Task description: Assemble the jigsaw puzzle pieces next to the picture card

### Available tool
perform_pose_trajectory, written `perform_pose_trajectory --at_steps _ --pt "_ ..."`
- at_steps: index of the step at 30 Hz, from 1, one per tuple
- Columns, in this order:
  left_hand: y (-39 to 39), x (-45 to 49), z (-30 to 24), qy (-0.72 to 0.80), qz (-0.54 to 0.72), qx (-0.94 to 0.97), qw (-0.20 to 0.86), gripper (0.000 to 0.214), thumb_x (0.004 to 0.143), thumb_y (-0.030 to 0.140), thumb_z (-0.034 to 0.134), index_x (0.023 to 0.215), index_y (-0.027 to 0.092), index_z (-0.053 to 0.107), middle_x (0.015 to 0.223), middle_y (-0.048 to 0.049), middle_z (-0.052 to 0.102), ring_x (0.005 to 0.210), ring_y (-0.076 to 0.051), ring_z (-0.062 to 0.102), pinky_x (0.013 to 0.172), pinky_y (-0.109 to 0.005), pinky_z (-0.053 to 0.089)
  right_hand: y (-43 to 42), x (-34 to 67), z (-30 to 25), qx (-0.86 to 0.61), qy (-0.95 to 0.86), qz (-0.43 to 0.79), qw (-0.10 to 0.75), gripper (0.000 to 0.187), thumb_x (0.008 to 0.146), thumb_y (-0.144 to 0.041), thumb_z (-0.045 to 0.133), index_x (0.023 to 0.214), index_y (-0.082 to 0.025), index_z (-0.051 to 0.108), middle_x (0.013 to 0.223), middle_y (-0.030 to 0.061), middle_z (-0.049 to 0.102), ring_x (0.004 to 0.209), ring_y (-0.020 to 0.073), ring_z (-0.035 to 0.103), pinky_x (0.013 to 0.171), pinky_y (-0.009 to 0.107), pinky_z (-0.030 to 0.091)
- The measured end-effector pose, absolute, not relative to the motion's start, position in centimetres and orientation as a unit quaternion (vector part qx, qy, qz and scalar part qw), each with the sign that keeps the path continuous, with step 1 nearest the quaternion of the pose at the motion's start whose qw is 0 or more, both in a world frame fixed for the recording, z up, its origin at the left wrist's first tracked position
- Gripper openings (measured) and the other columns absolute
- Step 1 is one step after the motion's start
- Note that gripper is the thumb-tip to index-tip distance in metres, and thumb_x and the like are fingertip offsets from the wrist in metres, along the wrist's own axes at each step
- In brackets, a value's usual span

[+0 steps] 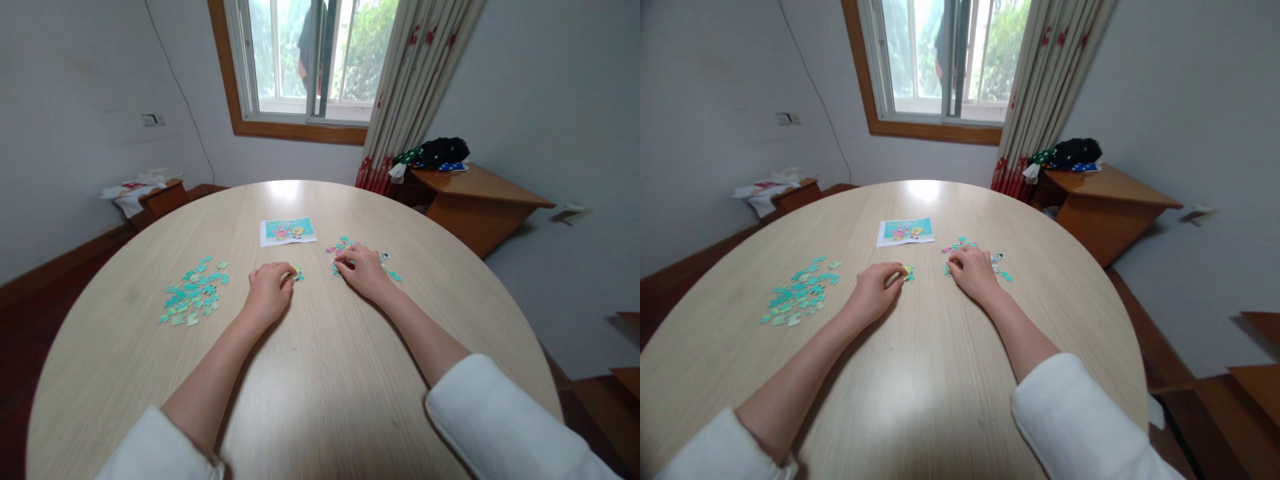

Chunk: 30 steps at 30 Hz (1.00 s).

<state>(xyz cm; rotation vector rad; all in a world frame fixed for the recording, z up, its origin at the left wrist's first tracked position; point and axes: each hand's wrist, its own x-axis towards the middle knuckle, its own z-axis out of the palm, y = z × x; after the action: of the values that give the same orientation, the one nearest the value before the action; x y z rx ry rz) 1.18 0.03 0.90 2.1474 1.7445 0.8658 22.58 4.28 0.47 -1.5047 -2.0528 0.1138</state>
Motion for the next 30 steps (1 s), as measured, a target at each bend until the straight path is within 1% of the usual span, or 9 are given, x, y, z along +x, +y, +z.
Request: perform_pose_trajectory --at_steps 7,14,25,30 --pt "-0.07 1.27 1.18 0.61 0.291 0.727 0.123 0.015 0.08 0.013 0.056 0.087 0.02 0.067 0.103 -0.0068 0.071 0.102 -0.023 0.061 0.094 -0.041 0.04 4.63 22.76 -0.06 -0.551 -0.78 0.049 0.294 0.014 0.082 -0.018 0.058 0.083 -0.022 0.071 0.094 0.0065 0.069 0.092 0.0211 0.059 0.077 0.034 0.033" --pt "-0.05 1.32 1.14 0.61 0.291 0.727 0.121 0.014 0.079 0.011 0.056 0.085 0.02 0.065 0.101 -0.0062 0.071 0.101 -0.023 0.061 0.093 -0.04 0.04 4.63 22.67 -0.05 -0.545 -0.784 0.052 0.295 0.015 0.083 -0.015 0.06 0.084 -0.023 0.073 0.097 0.0062 0.07 0.095 0.0212 0.059 0.077 0.033 0.032" --pt "-0.08 1.32 1.18 0.61 0.285 0.73 0.122 0.014 0.079 0.011 0.055 0.083 0.02 0.064 0.103 -0.0062 0.071 0.103 -0.024 0.06 0.094 -0.041 0.039 4.65 22.37 -0.09 -0.525 -0.8 0.032 0.29 0.022 0.082 -0.008 0.055 0.081 -0.022 0.073 0.097 0.006 0.072 0.095 0.0199 0.061 0.08 0.034 0.031" --pt "0.03 1.25 0.98 0.606 0.293 0.73 0.12 0.013 0.079 0.012 0.054 0.081 0.021 0.064 0.103 -0.0056 0.071 0.104 -0.024 0.06 0.095 -0.042 0.039 4.43 21.94 -0.05 -0.535 -0.796 0.033 0.283 0.02 0.082 -0.01 0.056 0.083 -0.021 0.073 0.097 0.0073 0.072 0.095 0.0205 0.062 0.081 0.035 0.033"
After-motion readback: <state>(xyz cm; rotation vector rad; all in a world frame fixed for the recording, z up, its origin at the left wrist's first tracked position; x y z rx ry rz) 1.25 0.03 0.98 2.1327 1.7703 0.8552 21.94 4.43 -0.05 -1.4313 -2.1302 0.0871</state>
